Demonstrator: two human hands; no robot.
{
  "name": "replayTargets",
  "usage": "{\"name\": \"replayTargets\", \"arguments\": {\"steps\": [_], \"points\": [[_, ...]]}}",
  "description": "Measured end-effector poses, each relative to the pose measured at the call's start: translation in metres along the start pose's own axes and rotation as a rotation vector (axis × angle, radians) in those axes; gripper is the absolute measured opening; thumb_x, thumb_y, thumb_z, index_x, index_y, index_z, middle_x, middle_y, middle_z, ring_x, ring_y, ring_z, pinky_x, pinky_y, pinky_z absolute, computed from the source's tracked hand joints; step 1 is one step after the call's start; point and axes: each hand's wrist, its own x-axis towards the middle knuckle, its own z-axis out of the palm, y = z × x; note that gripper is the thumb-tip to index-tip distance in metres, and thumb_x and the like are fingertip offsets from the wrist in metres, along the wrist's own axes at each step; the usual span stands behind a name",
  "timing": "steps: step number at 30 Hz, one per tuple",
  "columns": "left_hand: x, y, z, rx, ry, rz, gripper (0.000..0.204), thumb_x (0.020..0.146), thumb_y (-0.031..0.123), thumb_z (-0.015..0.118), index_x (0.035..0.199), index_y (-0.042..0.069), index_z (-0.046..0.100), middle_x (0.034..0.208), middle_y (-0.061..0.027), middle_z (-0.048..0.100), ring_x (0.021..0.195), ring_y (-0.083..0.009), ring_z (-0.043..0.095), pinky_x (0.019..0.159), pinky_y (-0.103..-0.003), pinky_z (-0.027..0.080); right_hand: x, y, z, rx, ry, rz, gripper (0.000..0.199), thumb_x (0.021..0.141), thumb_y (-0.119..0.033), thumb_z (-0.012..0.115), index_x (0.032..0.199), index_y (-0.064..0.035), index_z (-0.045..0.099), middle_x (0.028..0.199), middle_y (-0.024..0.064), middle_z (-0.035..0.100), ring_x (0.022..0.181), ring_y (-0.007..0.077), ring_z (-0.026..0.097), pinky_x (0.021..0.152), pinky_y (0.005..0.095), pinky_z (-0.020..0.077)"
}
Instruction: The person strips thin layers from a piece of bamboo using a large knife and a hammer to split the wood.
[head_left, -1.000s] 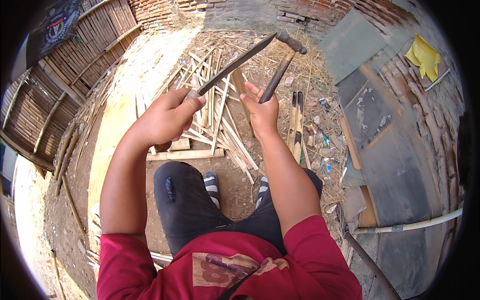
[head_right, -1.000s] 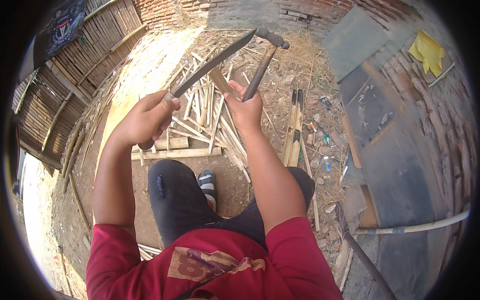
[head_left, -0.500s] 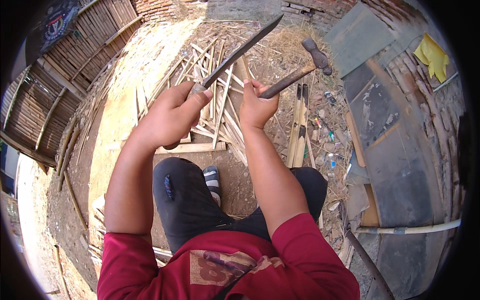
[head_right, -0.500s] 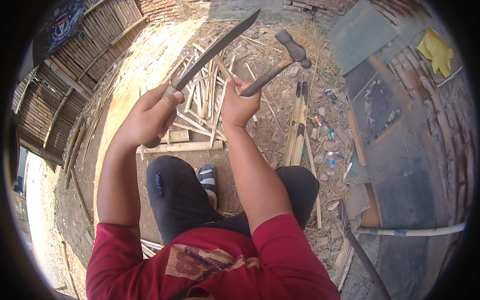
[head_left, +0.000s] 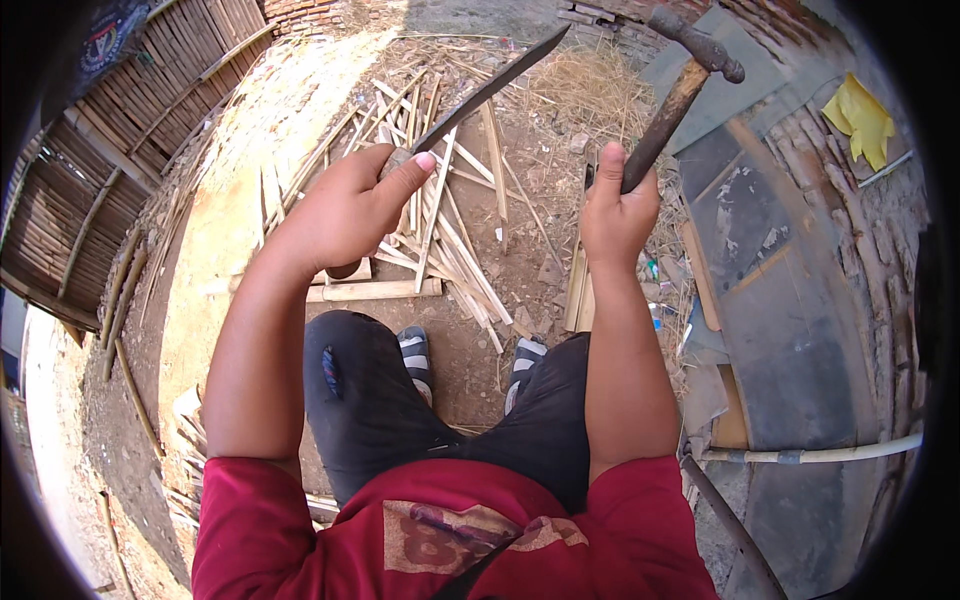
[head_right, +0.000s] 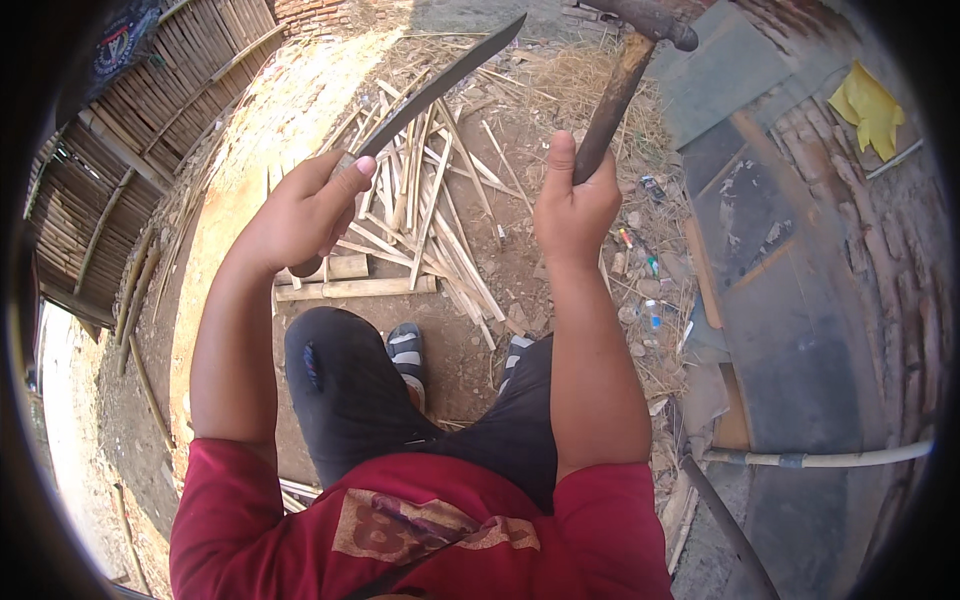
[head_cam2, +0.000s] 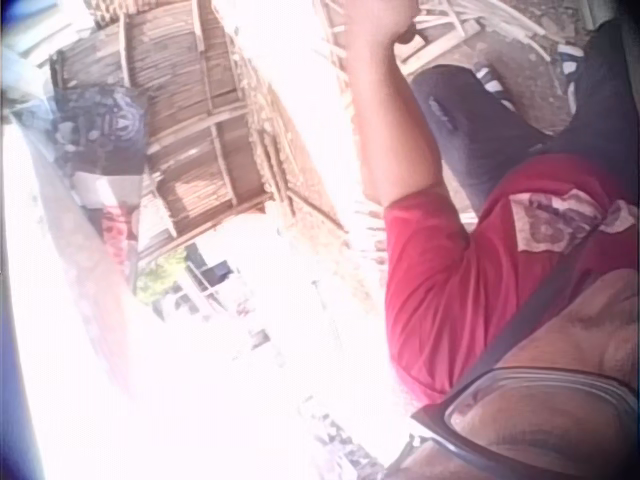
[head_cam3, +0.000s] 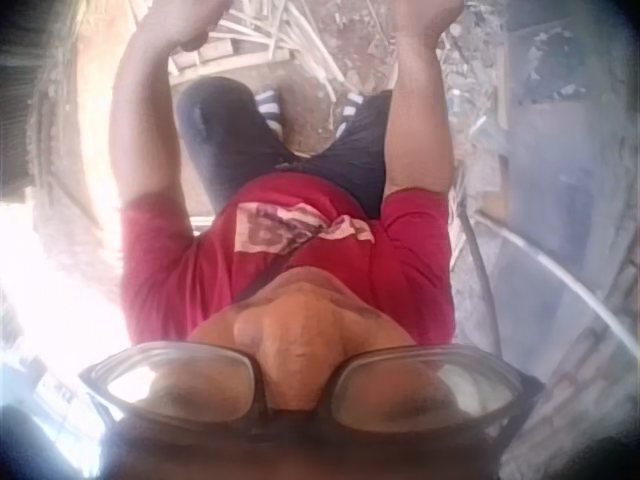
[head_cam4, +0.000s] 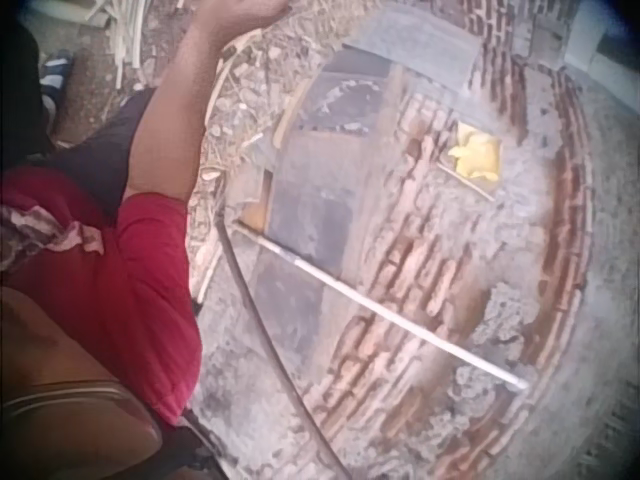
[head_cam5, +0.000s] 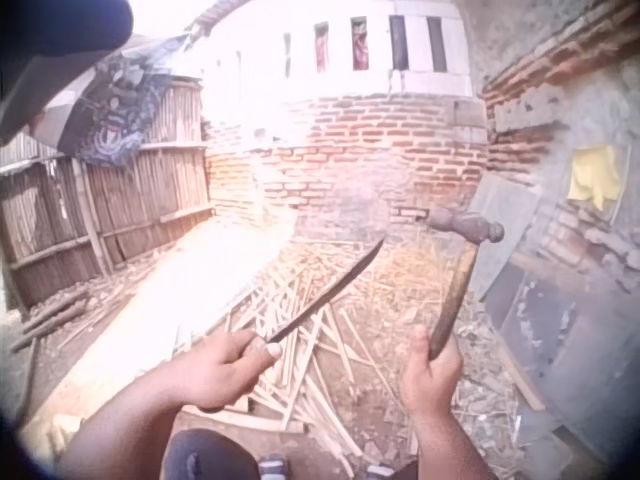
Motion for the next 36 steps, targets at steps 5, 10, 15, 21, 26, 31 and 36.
{"name": "replayTargets", "arguments": {"steps": [5, 10, 15, 21, 26, 31, 36], "points": [[0.012, 0.001, -0.012, 0.019, -0.044, 0.038, 0.057, 0.101, 0.054, 0.057, 0.088, -0.001, 0.060, 0.063, -0.0044, 0.055, 0.051, -0.0138, 0.054, 0.049, -0.032, 0.045, 0.047, -0.080, -0.082, -0.104, -0.352, -0.056, 0.045, 0.105, -0.044, 0.058, 0.107, 0.0010, 0.064, 0.070, 0.0011, 0.057, 0.065, 0.0105, 0.052, 0.061, 0.0298, 0.0435], [0.019, 0.011, -0.018, 0.145, -0.022, 0.074, 0.061, 0.099, 0.056, 0.059, 0.091, -0.004, 0.066, 0.063, -0.0073, 0.058, 0.054, -0.0169, 0.057, 0.055, -0.034, 0.049, 0.062, -0.100, -0.108, -0.420, -0.482, -0.335, 0.043, 0.103, -0.042, 0.062, 0.114, 0.0003, 0.064, 0.068, 0.0060, 0.060, 0.064, 0.0106, 0.055, 0.060, 0.0293, 0.0436], [0.028, 0.009, -0.030, 0.153, -0.088, 0.058, 0.054, 0.102, 0.055, 0.056, 0.097, 0.002, 0.063, 0.063, 0.0008, 0.050, 0.050, -0.0090, 0.049, 0.045, -0.028, 0.042, 0.064, -0.098, -0.099, -0.412, -0.368, -0.354, 0.042, 0.102, -0.041, 0.063, 0.113, -0.0009, 0.065, 0.069, 0.0116, 0.062, 0.061, 0.0183, 0.058, 0.060, 0.0317, 0.0450], [0.027, 0.018, -0.038, 0.143, -0.142, 0.025, 0.054, 0.101, 0.056, 0.056, 0.097, 0.003, 0.063, 0.061, 0.0000, 0.051, 0.049, -0.0097, 0.050, 0.045, -0.028, 0.041, 0.065, -0.085, -0.083, -0.704, -0.435, -0.350, 0.044, 0.101, -0.046, 0.062, 0.112, -0.0032, 0.065, 0.067, 0.0148, 0.063, 0.058, 0.0269, 0.063, 0.057, 0.0361, 0.0466], [0.029, 0.015, -0.037, 0.129, -0.149, 0.037, 0.053, 0.101, 0.056, 0.056, 0.090, 0.004, 0.061, 0.060, -0.0004, 0.051, 0.049, -0.0108, 0.050, 0.045, -0.028, 0.042, 0.062, -0.092, -0.084, -0.518, -0.307, -0.315, 0.041, 0.101, -0.045, 0.061, 0.109, -0.0047, 0.065, 0.068, 0.0170, 0.064, 0.061, 0.0332, 0.065, 0.058, 0.0404, 0.0478], [0.033, 0.012, -0.035, 0.173, -0.109, 0.068, 0.053, 0.102, 0.054, 0.056, 0.084, 0.005, 0.059, 0.060, -0.0008, 0.052, 0.051, -0.0111, 0.051, 0.047, -0.029, 0.042, 0.059, -0.078, -0.088, -0.646, -0.399, -0.270, 0.042, 0.101, -0.046, 0.061, 0.109, -0.0048, 0.065, 0.070, 0.0146, 0.065, 0.064, 0.0309, 0.067, 0.061, 0.0399, 0.0486], [0.041, 0.007, -0.038, 0.287, -0.087, 0.158, 0.052, 0.102, 0.054, 0.055, 0.083, 0.005, 0.059, 0.061, -0.0010, 0.053, 0.053, -0.0118, 0.052, 0.049, -0.031, 0.044, 0.061, -0.080, -0.093, -0.603, -0.316, -0.240, 0.044, 0.100, -0.046, 0.063, 0.113, -0.0044, 0.065, 0.073, 0.0173, 0.066, 0.067, 0.0345, 0.068, 0.062, 0.0401, 0.0494]]}}
